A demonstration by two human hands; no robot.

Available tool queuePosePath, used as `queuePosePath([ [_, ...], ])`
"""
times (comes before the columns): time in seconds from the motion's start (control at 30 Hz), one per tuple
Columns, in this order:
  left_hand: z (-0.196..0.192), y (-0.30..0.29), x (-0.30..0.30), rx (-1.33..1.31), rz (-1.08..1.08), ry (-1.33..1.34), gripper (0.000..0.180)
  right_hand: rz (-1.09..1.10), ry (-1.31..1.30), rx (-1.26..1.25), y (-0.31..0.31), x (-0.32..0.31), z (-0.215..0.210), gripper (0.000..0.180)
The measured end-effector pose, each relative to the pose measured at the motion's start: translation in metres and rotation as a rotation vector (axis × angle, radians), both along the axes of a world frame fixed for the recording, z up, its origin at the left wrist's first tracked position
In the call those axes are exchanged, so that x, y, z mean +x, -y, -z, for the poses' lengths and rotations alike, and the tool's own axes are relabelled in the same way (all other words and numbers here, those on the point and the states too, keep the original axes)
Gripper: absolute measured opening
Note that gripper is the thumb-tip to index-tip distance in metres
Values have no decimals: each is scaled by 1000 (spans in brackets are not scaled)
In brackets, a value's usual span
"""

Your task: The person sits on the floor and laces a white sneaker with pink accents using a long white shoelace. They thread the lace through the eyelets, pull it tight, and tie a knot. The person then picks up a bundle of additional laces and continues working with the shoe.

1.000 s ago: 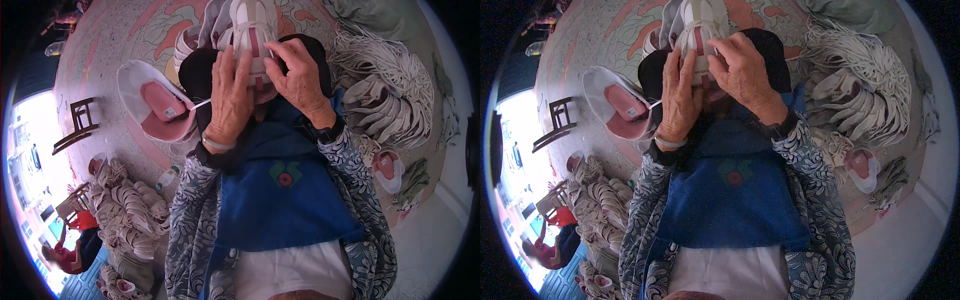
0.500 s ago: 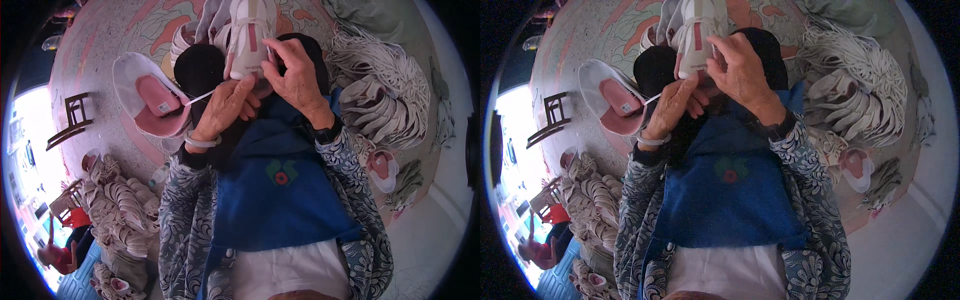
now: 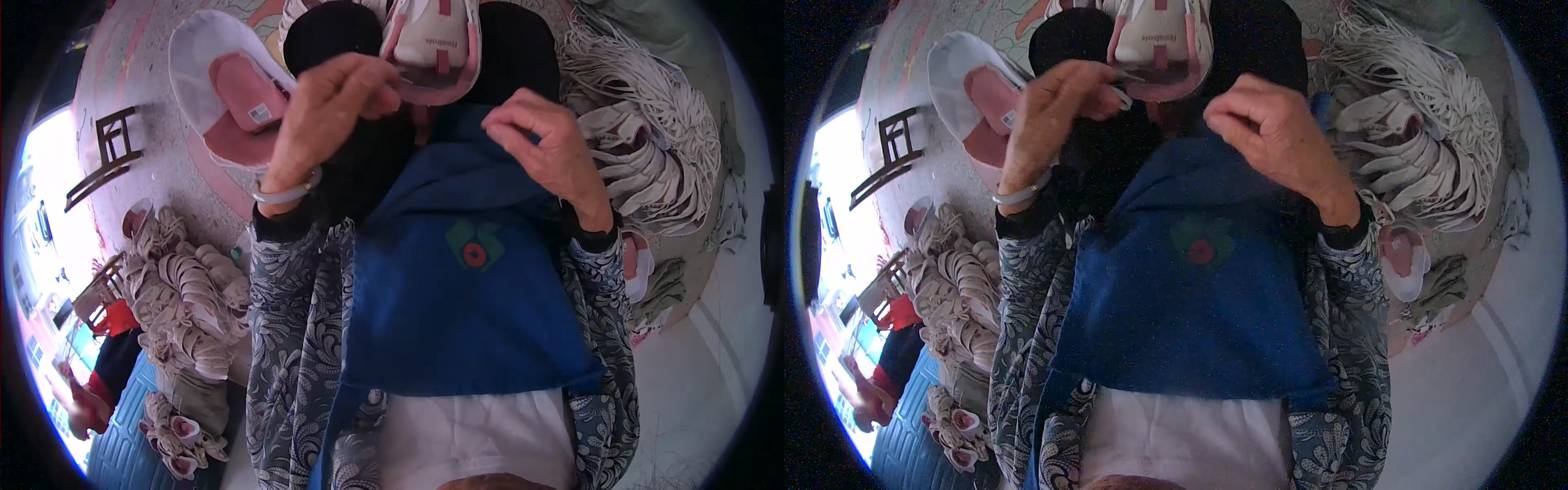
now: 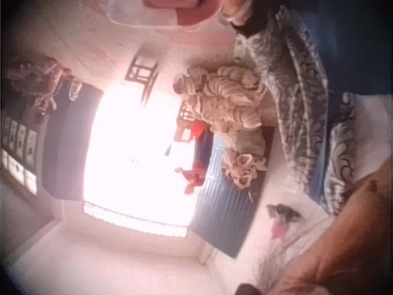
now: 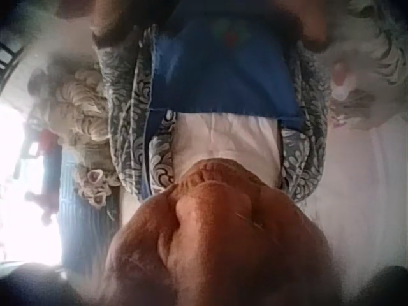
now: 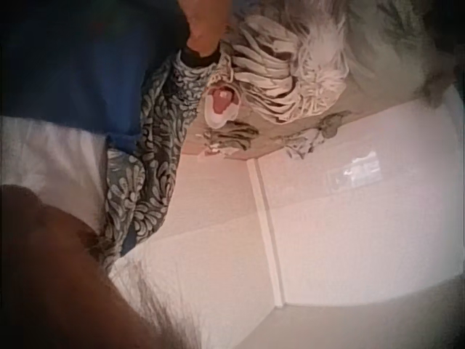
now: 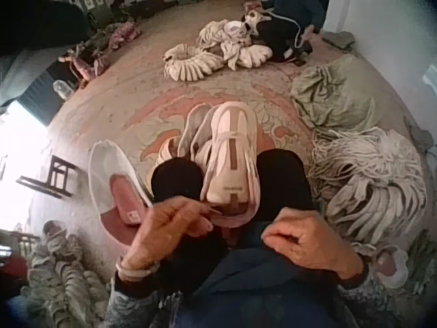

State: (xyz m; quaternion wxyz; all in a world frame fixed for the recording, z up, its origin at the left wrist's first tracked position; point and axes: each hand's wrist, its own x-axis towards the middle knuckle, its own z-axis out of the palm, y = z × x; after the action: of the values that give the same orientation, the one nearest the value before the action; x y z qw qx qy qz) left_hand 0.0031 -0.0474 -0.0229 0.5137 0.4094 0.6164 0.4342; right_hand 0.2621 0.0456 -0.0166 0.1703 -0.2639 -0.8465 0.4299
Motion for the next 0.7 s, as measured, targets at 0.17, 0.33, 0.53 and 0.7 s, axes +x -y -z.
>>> queuePosePath([
  [0.17,-13,2,2,224,-442,-8,23,-132,190,-84,25,10,14,16],
  [0.33,-14,-15,6,426,-390,37,24,-299,119,-76,45,-18,13,19],
  [0.53,-8,-21,19,447,-339,109,25,-280,139,-109,46,-35,16,25],
  [0.7,-10,-51,33,735,-356,-55,20,-377,129,-145,54,-72,25,40],
])
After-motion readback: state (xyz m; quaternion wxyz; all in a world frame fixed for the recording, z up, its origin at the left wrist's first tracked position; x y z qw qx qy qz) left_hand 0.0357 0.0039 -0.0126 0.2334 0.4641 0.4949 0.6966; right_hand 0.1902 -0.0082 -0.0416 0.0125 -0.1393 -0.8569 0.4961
